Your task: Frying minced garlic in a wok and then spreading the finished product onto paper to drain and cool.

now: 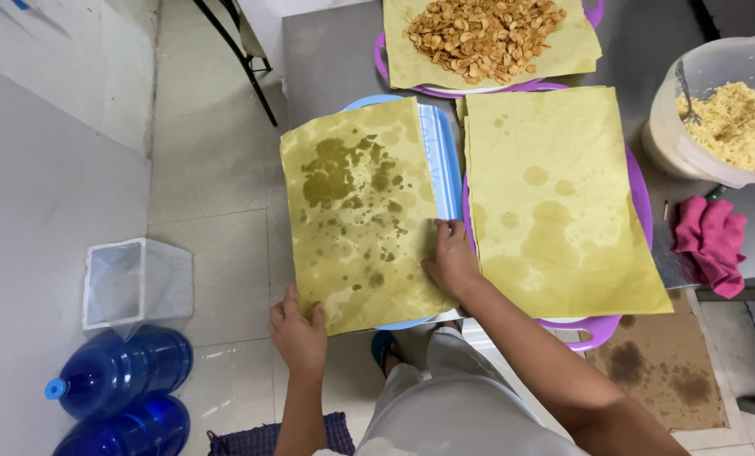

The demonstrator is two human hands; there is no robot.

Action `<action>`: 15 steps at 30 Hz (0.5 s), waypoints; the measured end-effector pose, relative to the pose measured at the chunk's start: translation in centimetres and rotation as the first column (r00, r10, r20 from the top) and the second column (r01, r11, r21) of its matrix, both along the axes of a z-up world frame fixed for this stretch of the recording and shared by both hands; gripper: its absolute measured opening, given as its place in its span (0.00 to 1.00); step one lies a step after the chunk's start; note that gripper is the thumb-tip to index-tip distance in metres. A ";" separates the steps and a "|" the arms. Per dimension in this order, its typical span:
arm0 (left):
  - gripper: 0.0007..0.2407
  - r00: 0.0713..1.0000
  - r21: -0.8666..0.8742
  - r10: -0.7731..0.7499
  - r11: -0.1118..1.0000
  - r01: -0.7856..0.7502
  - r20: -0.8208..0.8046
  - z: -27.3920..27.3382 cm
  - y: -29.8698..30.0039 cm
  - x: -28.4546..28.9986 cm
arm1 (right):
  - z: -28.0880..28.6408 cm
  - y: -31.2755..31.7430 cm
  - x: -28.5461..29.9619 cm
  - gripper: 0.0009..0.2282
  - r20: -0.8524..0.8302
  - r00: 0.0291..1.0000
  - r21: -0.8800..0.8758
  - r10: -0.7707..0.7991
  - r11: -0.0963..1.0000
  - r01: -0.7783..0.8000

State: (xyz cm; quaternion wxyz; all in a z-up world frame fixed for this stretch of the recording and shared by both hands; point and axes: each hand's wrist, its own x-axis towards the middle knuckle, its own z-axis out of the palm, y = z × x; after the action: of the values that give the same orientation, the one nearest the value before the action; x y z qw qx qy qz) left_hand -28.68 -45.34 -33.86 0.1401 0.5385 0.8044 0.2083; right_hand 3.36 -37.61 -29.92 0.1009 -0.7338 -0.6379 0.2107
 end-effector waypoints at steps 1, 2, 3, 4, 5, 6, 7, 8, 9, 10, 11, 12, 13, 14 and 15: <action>0.32 1.000 0.000 -0.005 1.000 0.005 0.001 0.3 0.1 0.1 | -0.3 0.1 0.2 0.40 0.001 1.000 0.000 -0.005 1.000 0.005; 0.32 1.000 -0.049 0.001 0.999 -0.001 0.000 0.6 0.2 0.2 | -0.5 0.4 0.3 0.41 -0.061 0.998 -0.041 -0.025 0.999 0.022; 0.33 1.000 -0.098 0.008 0.995 -0.008 -0.002 1.0 0.3 0.3 | -0.7 0.6 0.5 0.42 -0.123 0.991 -0.083 -0.047 0.996 0.037; 0.33 1.000 -0.091 -0.006 0.996 0.006 0.002 1.1 0.2 0.1 | -1.5 0.4 0.6 0.42 -0.120 0.991 -0.076 -0.059 0.996 0.050; 0.35 0.996 -0.112 0.022 0.994 -0.013 0.082 1.2 0.2 0.1 | -2.3 0.3 0.7 0.38 -0.218 0.974 -0.021 -0.057 0.998 0.054; 0.36 0.986 -0.133 0.045 0.991 -0.023 0.161 1.3 0.3 0.0 | -3.0 0.2 0.9 0.35 -0.314 0.948 0.037 -0.052 0.997 0.067; 0.36 0.986 -0.125 0.025 0.992 -0.004 0.164 1.5 0.7 0.2 | -2.3 0.2 1.2 0.35 -0.311 0.948 0.046 -0.067 0.995 0.086; 0.30 0.983 -0.116 0.033 0.993 -0.011 0.182 1.7 0.6 0.2 | -1.6 -0.1 1.3 0.34 -0.342 0.938 0.004 -0.062 0.998 0.067; 0.25 0.979 -0.108 0.040 0.994 -0.019 0.201 1.8 0.6 0.2 | -1.0 -0.3 1.3 0.34 -0.372 0.926 -0.037 -0.058 0.998 0.047; 0.25 0.979 -0.103 0.028 0.995 -0.007 0.202 0.9 0.9 0.2 | -1.8 -0.5 2.1 0.34 -0.372 0.926 -0.033 -0.067 0.998 0.059; 0.23 0.984 -0.051 -0.014 0.998 0.023 0.178 0.0 1.2 0.1 | -2.7 -0.6 2.8 0.32 -0.372 0.928 0.053 -0.017 0.998 0.040; 0.22 0.987 -0.002 -0.049 0.999 0.049 0.151 -0.9 1.3 0.0 | -3.5 -0.8 3.4 0.30 -0.368 0.929 0.137 0.037 0.991 0.014; 0.22 0.987 0.001 -0.055 0.998 0.056 0.151 -1.3 1.5 0.2 | -3.1 -1.1 3.8 0.30 -0.368 0.929 0.139 0.032 0.990 0.021; 0.21 0.990 0.075 -0.089 0.994 0.081 0.110 -1.8 1.6 0.4 | -2.8 -1.5 4.3 0.28 -0.365 0.931 0.107 0.024 0.994 0.016; 0.21 0.990 0.149 -0.120 0.983 0.109 0.068 -2.4 1.7 0.7 | -2.4 -1.9 4.8 0.27 -0.362 0.932 0.076 0.017 0.997 0.011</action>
State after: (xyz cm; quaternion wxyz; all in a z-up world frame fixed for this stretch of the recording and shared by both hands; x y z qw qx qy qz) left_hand -27.96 -43.64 -36.22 0.1431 0.5843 0.7488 0.2782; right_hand 8.15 -39.46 -32.36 0.2446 -0.6771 -0.6170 0.3178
